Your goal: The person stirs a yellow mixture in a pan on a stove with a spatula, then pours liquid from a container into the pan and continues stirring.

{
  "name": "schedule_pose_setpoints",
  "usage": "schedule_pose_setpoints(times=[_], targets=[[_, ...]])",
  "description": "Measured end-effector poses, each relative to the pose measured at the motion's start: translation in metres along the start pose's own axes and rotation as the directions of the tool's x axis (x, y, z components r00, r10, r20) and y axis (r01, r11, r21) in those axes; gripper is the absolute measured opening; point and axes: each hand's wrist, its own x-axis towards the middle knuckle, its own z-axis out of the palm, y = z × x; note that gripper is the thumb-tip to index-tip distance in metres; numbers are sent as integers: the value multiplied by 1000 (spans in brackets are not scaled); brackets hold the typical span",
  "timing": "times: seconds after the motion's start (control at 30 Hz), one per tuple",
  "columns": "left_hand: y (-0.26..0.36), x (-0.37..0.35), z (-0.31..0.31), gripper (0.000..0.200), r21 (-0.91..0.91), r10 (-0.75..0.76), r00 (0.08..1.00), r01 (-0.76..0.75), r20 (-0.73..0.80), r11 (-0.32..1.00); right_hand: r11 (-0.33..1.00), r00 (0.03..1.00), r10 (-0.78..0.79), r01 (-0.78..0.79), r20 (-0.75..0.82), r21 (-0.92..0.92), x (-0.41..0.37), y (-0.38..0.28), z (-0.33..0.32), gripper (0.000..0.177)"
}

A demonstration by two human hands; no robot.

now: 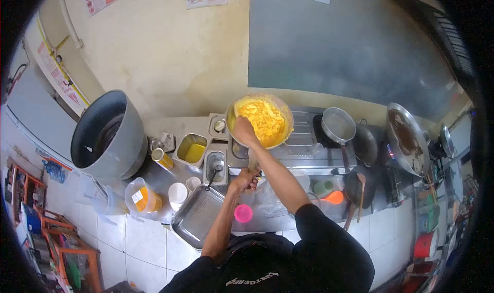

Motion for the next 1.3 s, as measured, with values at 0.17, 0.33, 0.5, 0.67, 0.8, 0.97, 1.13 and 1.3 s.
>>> schedule_pose_setpoints(times=[0.17, 0.33, 0.5, 0.67, 0.8, 0.97, 1.13, 1.3], targets=[[-7, 8, -17, 34, -60, 1, 997, 4, 82, 998, 979, 996, -59, 46, -61, -196, 116, 108, 58, 18], [-11, 13, -24, 39, -86, 26, 995, -18, 92, 996, 903, 989, 24, 40, 143, -429, 5, 93, -80, 19], [-8, 11, -24, 41, -57, -10, 995, 16, 99, 998, 887, 992, 14, 46, 126, -460, -63, 42, -69, 20], [-3, 5, -18, 40, -74, -34, 997, 40, 74, 996, 898, 998, -27, -3, -60, -440, 9, 76, -33, 18], [-7, 13, -30, 45, -50, -8, 994, 13, 105, 999, 853, 986, 64, 25, 152, -522, -20, 35, -134, 25], [-2, 8, -19, 34, -29, 28, 997, -26, 71, 999, 905, 998, -41, 56, 43, -423, -59, 60, -88, 21], [0, 0, -9, 33, -1, -7, 1000, 7, -13, 1000, 950, 995, -59, 31, -83, -310, 4, 108, -52, 18], [-2, 2, -6, 35, -29, -10, 1000, 10, -2, 1000, 806, 980, -40, 146, 193, -574, -39, 50, -171, 18]])
